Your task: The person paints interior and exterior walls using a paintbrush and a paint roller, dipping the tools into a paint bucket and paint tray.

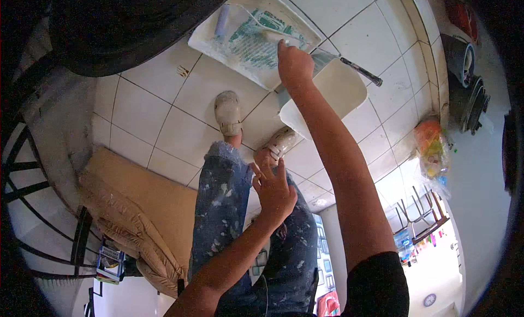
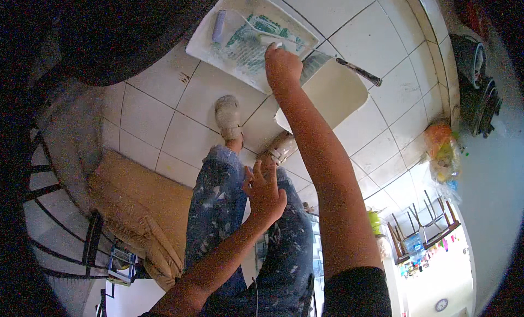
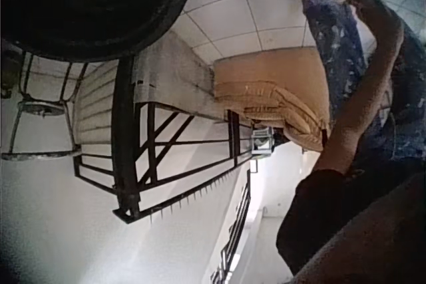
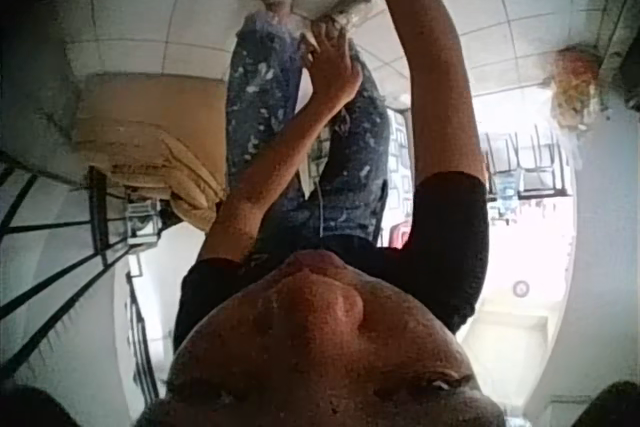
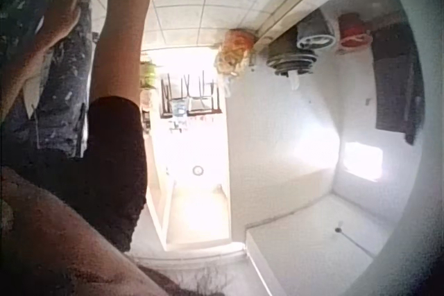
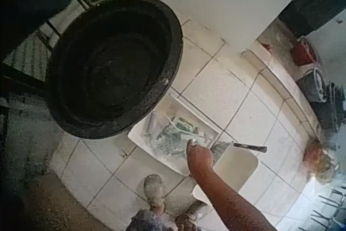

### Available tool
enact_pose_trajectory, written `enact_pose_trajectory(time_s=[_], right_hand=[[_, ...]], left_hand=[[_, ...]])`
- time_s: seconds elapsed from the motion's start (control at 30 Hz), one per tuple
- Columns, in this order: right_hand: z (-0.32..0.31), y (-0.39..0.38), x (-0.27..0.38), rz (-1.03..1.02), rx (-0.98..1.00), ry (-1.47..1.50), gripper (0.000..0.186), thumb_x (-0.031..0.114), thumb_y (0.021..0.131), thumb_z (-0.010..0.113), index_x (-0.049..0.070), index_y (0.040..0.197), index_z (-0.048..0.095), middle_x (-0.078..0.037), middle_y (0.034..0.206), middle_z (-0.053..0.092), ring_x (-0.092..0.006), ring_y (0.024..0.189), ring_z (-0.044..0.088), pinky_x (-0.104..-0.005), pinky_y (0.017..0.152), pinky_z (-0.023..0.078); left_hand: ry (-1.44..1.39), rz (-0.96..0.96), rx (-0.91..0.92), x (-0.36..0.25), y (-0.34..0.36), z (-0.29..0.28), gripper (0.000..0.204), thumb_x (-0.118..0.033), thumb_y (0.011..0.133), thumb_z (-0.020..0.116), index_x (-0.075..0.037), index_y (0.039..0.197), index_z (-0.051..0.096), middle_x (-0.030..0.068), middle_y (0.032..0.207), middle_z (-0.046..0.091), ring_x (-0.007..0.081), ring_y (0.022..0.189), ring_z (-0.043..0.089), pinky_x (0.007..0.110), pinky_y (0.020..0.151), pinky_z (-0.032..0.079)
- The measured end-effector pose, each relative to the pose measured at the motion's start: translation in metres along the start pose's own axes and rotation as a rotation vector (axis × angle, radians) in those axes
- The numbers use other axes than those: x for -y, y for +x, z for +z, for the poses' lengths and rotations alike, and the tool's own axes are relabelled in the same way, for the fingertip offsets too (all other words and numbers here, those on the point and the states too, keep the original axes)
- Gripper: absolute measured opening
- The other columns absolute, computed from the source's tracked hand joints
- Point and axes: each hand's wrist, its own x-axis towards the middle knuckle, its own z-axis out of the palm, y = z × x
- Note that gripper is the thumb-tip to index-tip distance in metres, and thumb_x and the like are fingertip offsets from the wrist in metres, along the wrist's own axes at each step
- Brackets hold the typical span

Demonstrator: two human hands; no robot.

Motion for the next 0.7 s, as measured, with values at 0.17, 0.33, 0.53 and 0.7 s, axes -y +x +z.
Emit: enact_pose_trajectory(time_s=[0.17,0.33,0.53,0.7], right_hand=[[0.025,0.006,-0.018,-0.036,0.175,-0.047,0.017,0.01,0.088,0.058,0.005,0.101,0.068,-0.015,0.096,0.071,-0.035,0.089,0.071,-0.0447,0.07,0.058],[0.011,-0.01,-0.002,-0.168,0.389,-0.095,0.017,0.009,0.086,0.058,0.007,0.098,0.07,-0.014,0.098,0.071,-0.0342,0.093,0.07,-0.0448,0.074,0.058],[-0.014,0.006,0.011,-0.154,0.174,-0.038,0.016,0.009,0.087,0.057,0.006,0.099,0.068,-0.014,0.096,0.071,-0.0331,0.089,0.071,-0.0449,0.071,0.058],[0.026,0.008,0.013,-0.177,0.158,-0.067,0.015,0.01,0.086,0.059,0.004,0.098,0.067,-0.015,0.092,0.071,-0.0319,0.084,0.072,-0.0422,0.065,0.058]], left_hand=[[-0.04,0.06,-0.043,-0.005,0.001,0.004,0.068,-0.016,0.077,0.064,-0.001,0.14,0.044,0.0298,0.144,0.028,0.057,0.136,0.021,0.056,0.103,0.029],[-0.031,0.055,-0.044,0.001,0.001,0.005,0.064,-0.016,0.078,0.063,0.0,0.138,0.047,0.0295,0.144,0.029,0.0566,0.136,0.021,0.057,0.103,0.028],[-0.058,0.047,-0.014,-0.003,0.001,0.005,0.066,-0.015,0.078,0.062,-0.002,0.139,0.041,0.028,0.144,0.028,0.0551,0.137,0.021,0.059,0.104,0.026],[-0.076,0.066,-0.009,-0.003,0.003,0.006,0.068,-0.015,0.078,0.062,-0.005,0.141,0.036,0.027,0.143,0.029,0.053,0.137,0.021,0.06,0.104,0.024]])
